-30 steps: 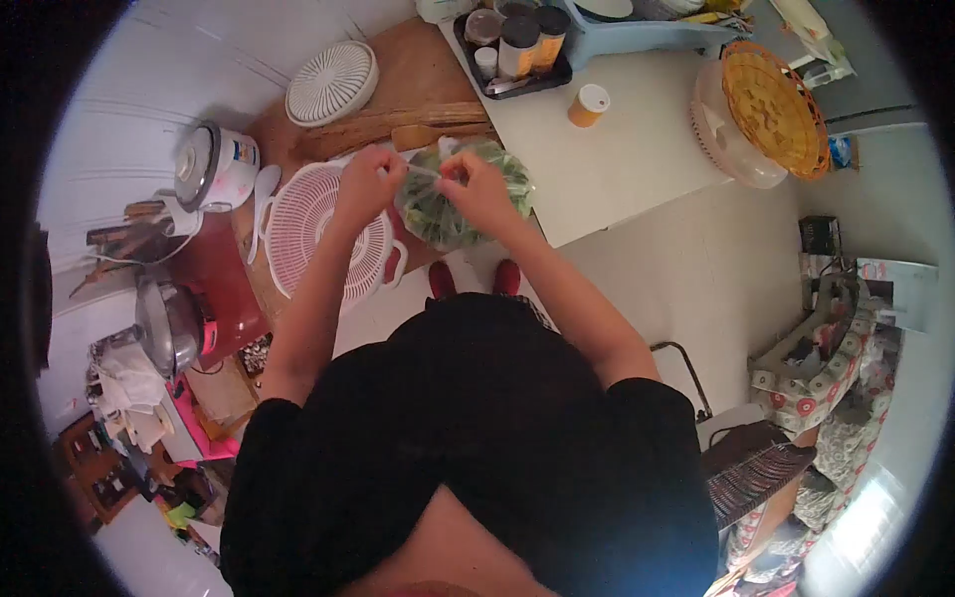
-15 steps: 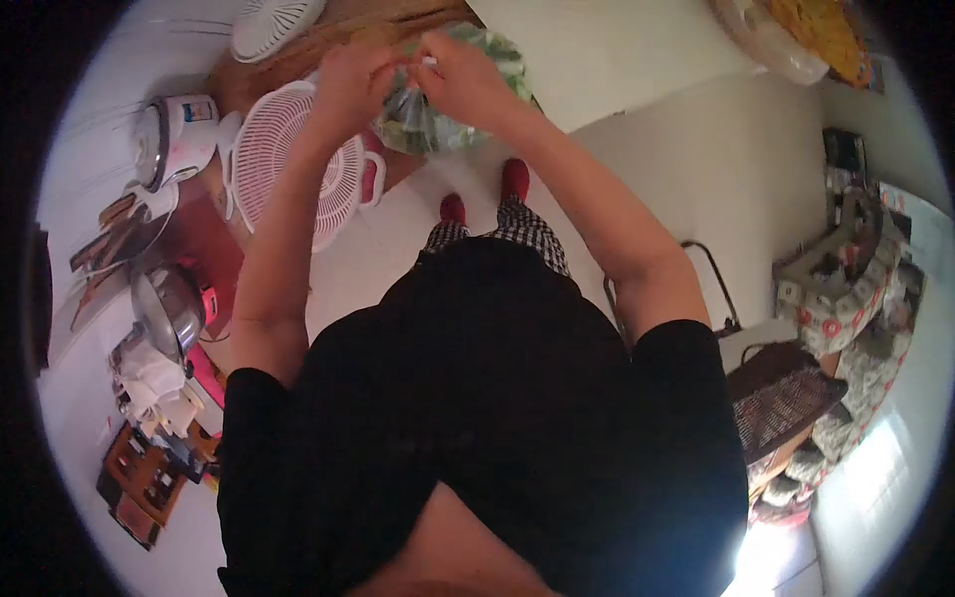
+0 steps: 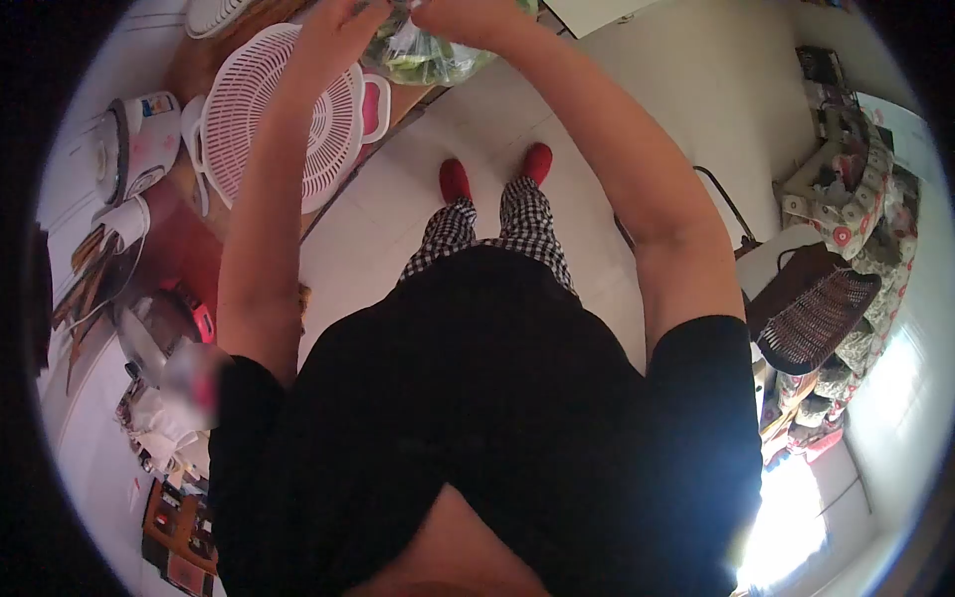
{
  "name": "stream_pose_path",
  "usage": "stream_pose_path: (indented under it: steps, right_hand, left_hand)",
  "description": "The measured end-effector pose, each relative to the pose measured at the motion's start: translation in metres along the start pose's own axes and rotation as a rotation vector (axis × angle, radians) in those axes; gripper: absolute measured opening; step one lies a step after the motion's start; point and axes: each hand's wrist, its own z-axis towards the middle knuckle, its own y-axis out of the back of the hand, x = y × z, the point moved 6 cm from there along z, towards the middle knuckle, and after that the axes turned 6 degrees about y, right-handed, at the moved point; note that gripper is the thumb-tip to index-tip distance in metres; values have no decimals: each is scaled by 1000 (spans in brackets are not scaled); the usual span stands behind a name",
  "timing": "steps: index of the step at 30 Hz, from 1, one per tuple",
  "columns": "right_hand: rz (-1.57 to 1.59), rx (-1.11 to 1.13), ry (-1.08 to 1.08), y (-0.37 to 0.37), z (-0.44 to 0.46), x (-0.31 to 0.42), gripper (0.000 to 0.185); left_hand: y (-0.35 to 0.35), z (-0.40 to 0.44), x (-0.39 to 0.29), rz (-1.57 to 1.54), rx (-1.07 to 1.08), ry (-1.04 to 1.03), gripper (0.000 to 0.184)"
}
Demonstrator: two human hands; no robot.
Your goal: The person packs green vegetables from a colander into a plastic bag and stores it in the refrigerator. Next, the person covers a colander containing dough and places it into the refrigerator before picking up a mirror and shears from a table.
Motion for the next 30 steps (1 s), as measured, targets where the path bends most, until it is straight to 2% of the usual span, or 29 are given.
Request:
stream_pose_path:
  steps: [3,5,6,8,9,11,15,17,20,23,26,30]
  right_hand:
    - [-220,-120,368,4,-8,24,7]
    - [-385,-277,670,8,-6,28,10]
    - [-435,-301,698,8,-8,22,9]
    - [-447,-400,774,14,-19,20,12]
    - [-404,-471,824,24,-30,29,14]
    - [-286,-538,825,51,-61,50,13]
    - [-217,-616,757,109,-114,52,15]
    - [-198,-639,763,148,-144,50,16]
    - [-188,-668,801,212,-183,44,18]
    - [-233,-669,772,277,-227,30,19]
    - [-229,-692,740,344,-264,10,20]
    - [-198,-682,618,435,-298,-25,18]
  left_hand:
    - [-17,17,4,51,49,-179,19]
    - [-26,24,21,245,0,-212,20]
    - [-31,35,23,342,-35,-248,21]
    - [-34,25,-8,199,-113,-392,27]
    - [-35,36,15,305,-138,-355,30]
    - [-42,21,-11,121,4,-236,26]
    - [-71,-21,-100,235,-23,-219,21]
    - [-101,-29,-142,190,-73,-241,19]
    - [-152,-22,-179,240,9,-413,18]
    - [-212,-24,-240,34,108,-396,16]
    - [-272,-6,-292,177,142,-580,12]
    - [-352,26,-365,209,224,-709,8]
